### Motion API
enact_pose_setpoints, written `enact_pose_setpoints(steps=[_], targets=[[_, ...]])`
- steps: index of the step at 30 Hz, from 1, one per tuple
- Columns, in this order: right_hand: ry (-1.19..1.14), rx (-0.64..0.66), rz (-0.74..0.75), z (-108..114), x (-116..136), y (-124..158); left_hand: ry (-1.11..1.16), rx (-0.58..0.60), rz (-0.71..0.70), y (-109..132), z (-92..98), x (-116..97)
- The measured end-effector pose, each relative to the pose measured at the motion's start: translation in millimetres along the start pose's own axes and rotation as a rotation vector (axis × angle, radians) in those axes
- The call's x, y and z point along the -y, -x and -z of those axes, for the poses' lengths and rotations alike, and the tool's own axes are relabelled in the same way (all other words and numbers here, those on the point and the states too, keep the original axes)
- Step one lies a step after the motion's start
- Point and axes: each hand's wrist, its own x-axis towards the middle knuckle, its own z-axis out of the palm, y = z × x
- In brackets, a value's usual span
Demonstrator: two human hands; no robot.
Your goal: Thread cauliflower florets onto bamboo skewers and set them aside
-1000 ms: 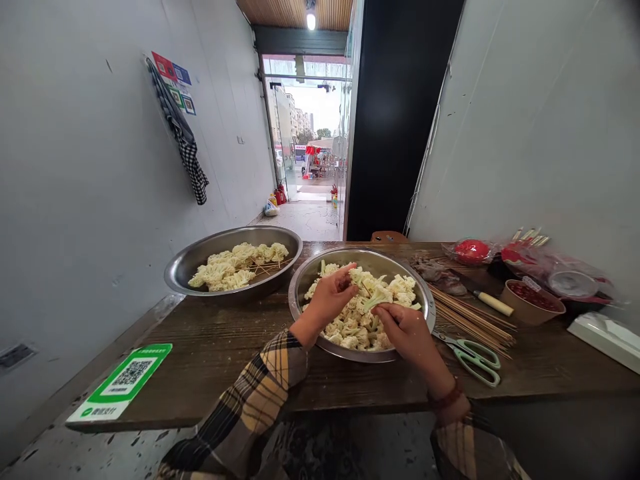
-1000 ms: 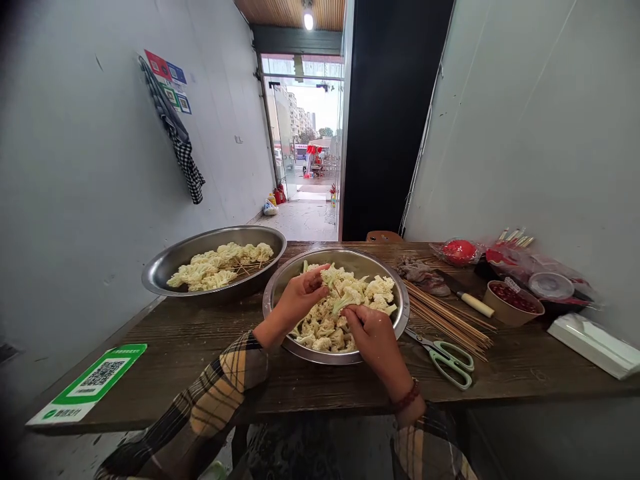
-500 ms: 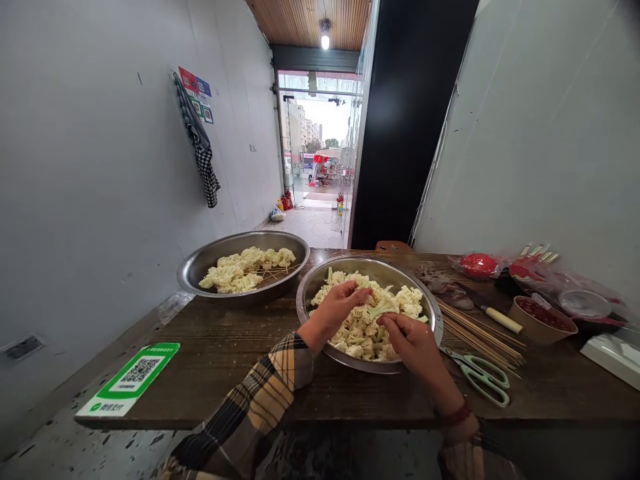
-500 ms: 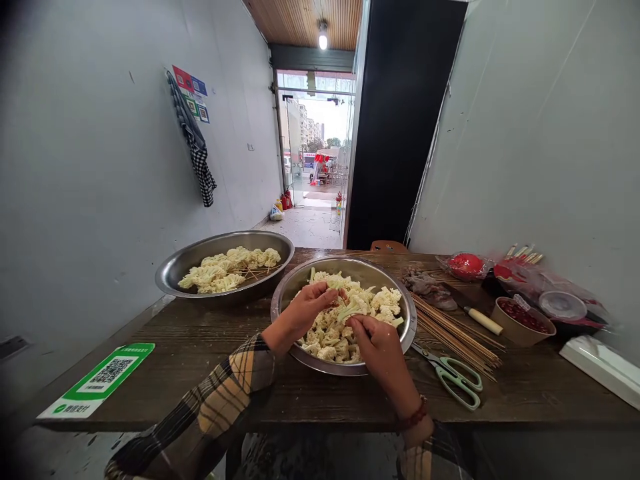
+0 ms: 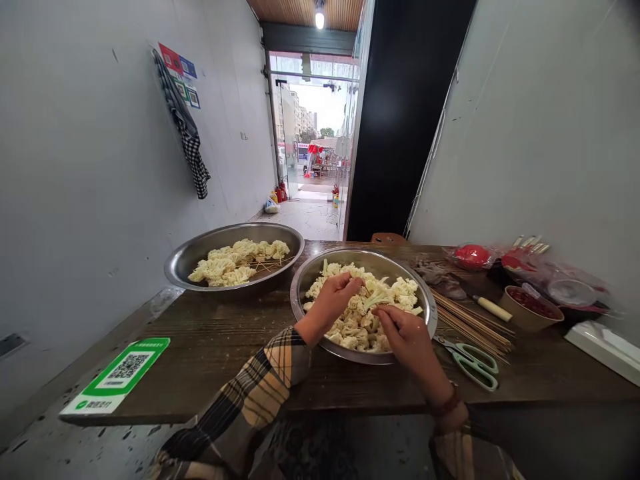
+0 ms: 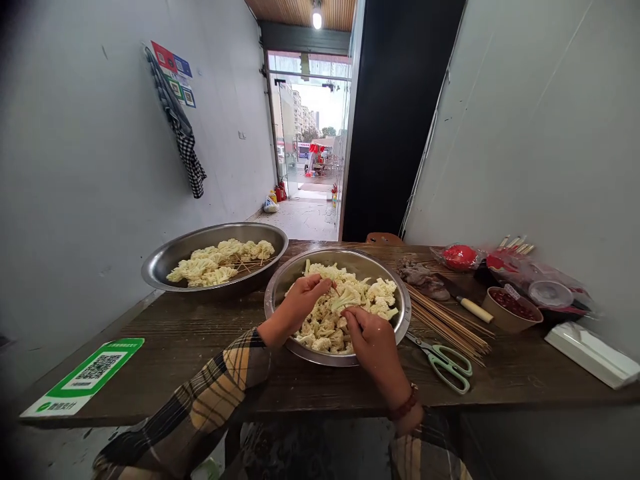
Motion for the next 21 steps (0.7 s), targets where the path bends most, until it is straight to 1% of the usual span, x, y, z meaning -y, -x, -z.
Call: enact_pose_setpoints(steps=[4, 9, 12, 17, 21], targets=[[0.024, -0.042, 0.004, -1.7, -3.0, 0.1, -0.067, 0.098, 0.000, -0.7, -5.6, 1.0], [0.085, -0.097, 0.005, -3.2, -5.4, 1.2, -0.085, 0.117, 0.016, -1.3, -8.2, 2.0], [0.091, -0.084, 0.006, -2.7, -3.0, 0.6, -0.028, 0.104, 0.038, -0.8, -8.7, 0.6], [0.070, -0.037, -0.010, -0.9, 1.8, -2.6, 0.146, 0.116, 0.072, -1.3, -8.2, 0.4], [0.043, -0.002, -0.007, -1.2, 2.7, -3.9, 0.188, 0.106, 0.077, -3.6, -5.6, 3.8]])
